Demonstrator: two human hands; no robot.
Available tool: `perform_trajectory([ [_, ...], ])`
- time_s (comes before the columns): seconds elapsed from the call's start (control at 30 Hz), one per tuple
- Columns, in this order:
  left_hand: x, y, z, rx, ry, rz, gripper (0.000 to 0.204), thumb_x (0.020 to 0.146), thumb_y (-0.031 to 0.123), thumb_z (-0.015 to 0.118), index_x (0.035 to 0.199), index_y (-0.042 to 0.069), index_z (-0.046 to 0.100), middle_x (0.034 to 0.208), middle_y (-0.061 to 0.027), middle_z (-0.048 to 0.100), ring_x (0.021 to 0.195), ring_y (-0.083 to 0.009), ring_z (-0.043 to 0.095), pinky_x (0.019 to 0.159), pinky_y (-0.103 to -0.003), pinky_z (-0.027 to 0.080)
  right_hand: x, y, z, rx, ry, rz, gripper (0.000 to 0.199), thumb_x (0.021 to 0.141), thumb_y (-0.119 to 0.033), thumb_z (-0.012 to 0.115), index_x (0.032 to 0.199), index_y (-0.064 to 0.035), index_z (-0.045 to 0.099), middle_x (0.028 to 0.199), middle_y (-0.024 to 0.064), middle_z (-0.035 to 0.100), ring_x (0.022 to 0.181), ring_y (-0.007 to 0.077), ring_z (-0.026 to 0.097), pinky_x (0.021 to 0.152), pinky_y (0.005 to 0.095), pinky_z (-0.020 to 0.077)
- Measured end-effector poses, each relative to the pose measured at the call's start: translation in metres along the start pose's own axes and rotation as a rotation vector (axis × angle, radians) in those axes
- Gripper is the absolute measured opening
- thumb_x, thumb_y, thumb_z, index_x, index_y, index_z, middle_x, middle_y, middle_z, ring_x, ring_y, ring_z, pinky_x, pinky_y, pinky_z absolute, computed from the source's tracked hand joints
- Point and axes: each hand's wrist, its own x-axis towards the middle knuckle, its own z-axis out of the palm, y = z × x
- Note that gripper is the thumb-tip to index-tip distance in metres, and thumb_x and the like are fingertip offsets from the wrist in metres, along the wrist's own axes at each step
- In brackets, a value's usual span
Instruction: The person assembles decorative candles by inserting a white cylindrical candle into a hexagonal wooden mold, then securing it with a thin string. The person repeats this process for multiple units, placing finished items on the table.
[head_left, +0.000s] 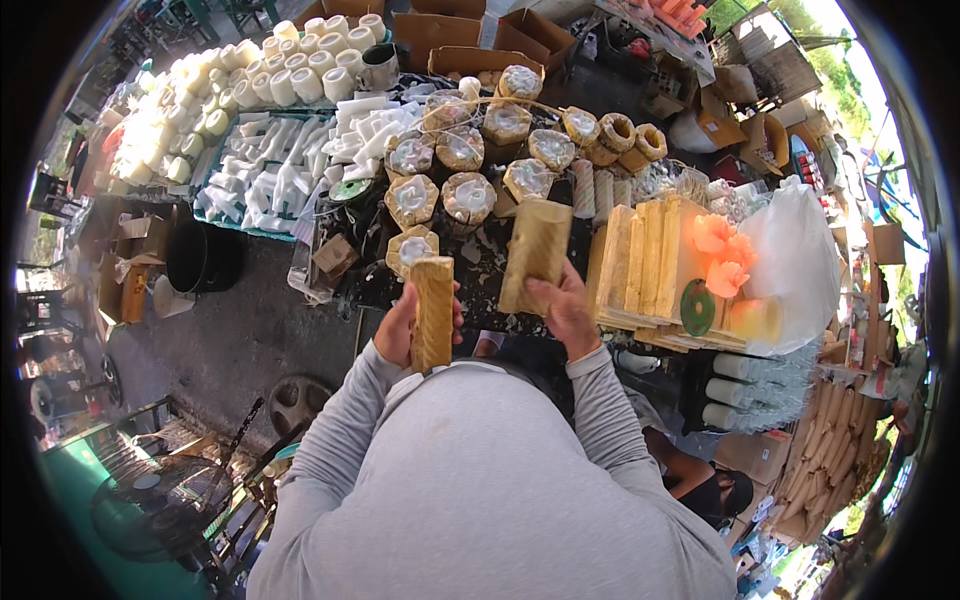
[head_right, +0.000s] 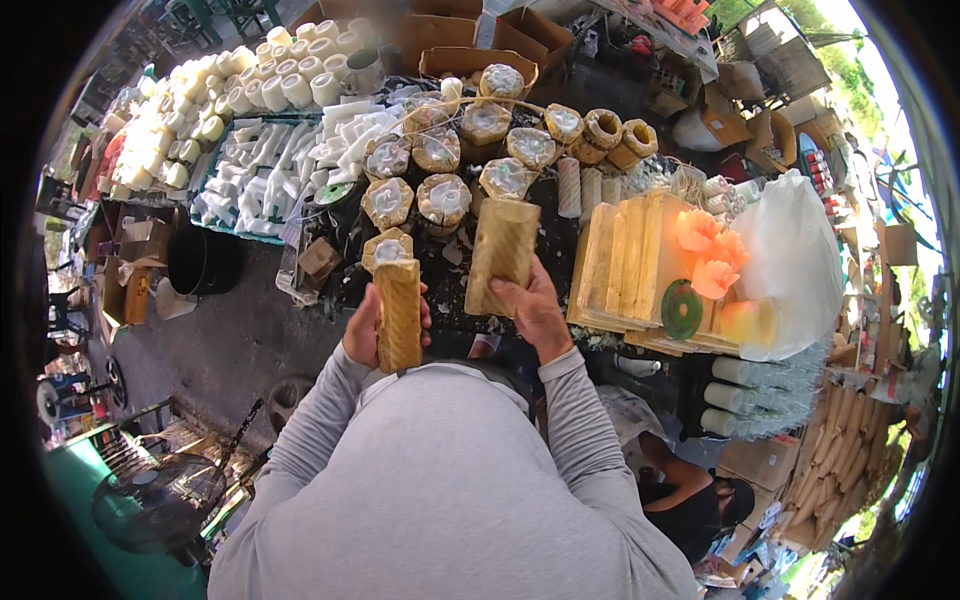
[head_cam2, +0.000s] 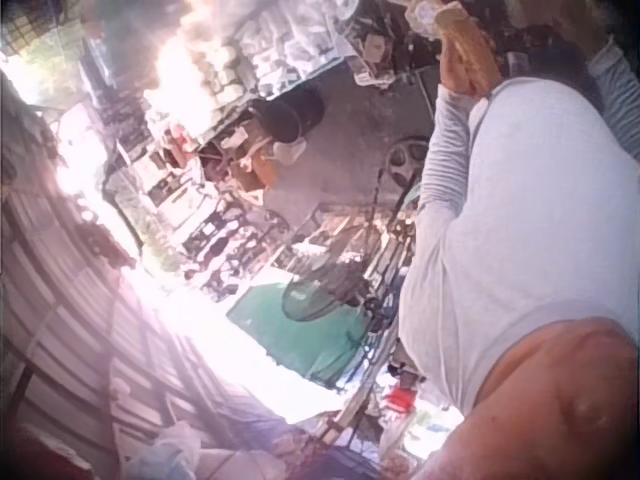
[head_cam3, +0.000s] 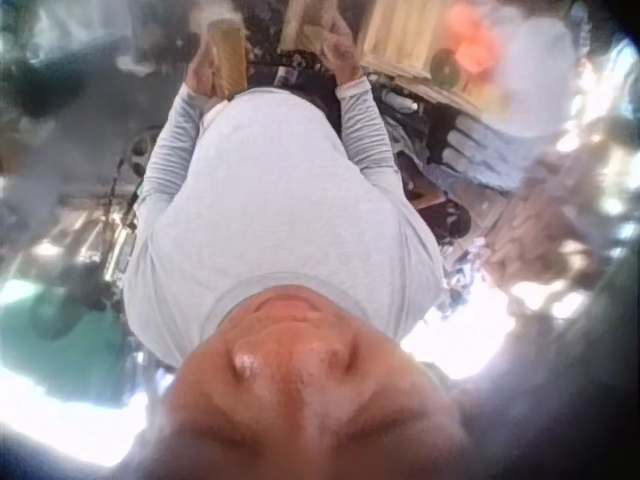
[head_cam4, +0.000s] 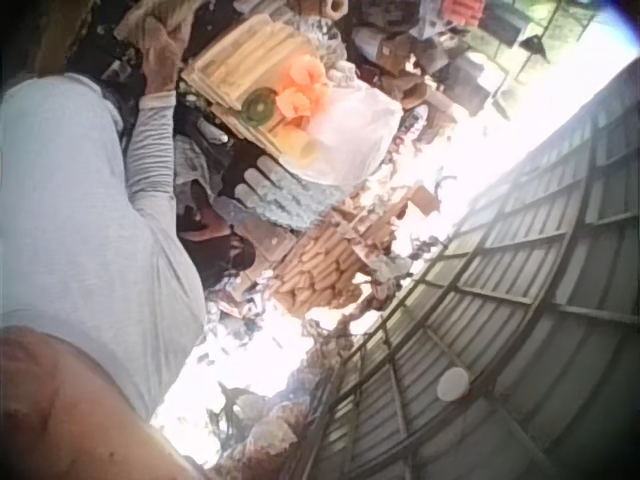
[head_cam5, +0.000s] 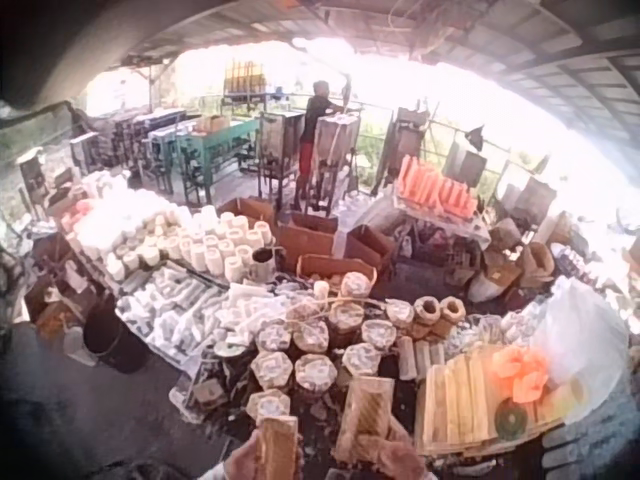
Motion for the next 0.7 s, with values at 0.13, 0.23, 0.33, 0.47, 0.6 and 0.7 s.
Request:
perform_trajectory([
  [0.13,0.024,0.016,0.028,-0.104,-0.095,0.037,0.089,0.101,0.078,0.045,0.149,0.003,0.051,0.133,-0.0174,0.064,0.129,-0.0340,0.062,0.104,-0.055,0.056,-0.022,-0.047,0.026,0.097,-0.188,0.034,0.059,0.093,0.002,0.072,0.147,0.0021,0.049,0.128,0.0157,0.068,0.116,0.0262,0.072,0.098,0.0407,0.0618],
  [0.23,0.036,0.014,0.044,-0.125,-0.010,0.066,0.091,0.101,0.079,0.044,0.150,0.002,0.051,0.145,-0.0218,0.060,0.140,-0.0394,0.056,0.111,-0.059,0.051,-0.020,-0.045,0.044,-0.121,-0.052,-0.037,0.061,0.092,0.002,0.072,0.148,0.0021,0.049,0.128,0.0158,0.068,0.111,0.0234,0.073,0.094,0.0380,0.0627],
  [0.33,0.043,0.008,0.045,-0.199,-0.044,0.051,0.087,0.104,0.076,0.041,0.151,0.003,0.051,0.154,-0.0216,0.056,0.143,-0.0363,0.054,0.114,-0.057,0.049,-0.023,-0.039,0.054,-0.324,0.064,-0.058,0.060,0.090,0.002,0.071,0.146,0.0040,0.049,0.128,0.0153,0.067,0.110,0.0211,0.072,0.091,0.0354,0.0625],
  [0.47,0.048,-0.007,0.039,-0.229,-0.028,0.053,0.082,0.107,0.072,0.039,0.151,0.004,0.052,0.151,-0.0180,0.060,0.140,-0.0313,0.058,0.111,-0.051,0.052,-0.034,-0.038,0.061,-0.365,0.044,0.004,0.055,0.091,-0.001,0.067,0.143,0.0033,0.053,0.127,0.0137,0.069,0.110,0.0206,0.071,0.098,0.0343,0.0576],
  [0.6,0.048,-0.014,0.041,-0.201,-0.017,0.032,0.083,0.107,0.072,0.037,0.155,0.006,0.049,0.150,-0.0167,0.060,0.137,-0.0320,0.060,0.111,-0.050,0.053,-0.034,-0.028,0.070,-0.641,0.045,-0.036,0.060,0.089,-0.007,0.069,0.146,0.0035,0.051,0.124,0.0193,0.072,0.114,0.0357,0.072,0.100,0.0401,0.0544],
  [0.7,0.048,-0.016,0.047,-0.156,0.005,0.036,0.084,0.107,0.073,0.037,0.158,0.007,0.046,0.152,-0.0167,0.059,0.136,-0.0336,0.060,0.112,-0.051,0.051,-0.034,-0.018,0.075,-0.737,0.048,-0.100,0.061,0.090,-0.009,0.069,0.147,0.0014,0.051,0.123,0.0256,0.072,0.116,0.0415,0.071,0.101,0.0435,0.0536],
])
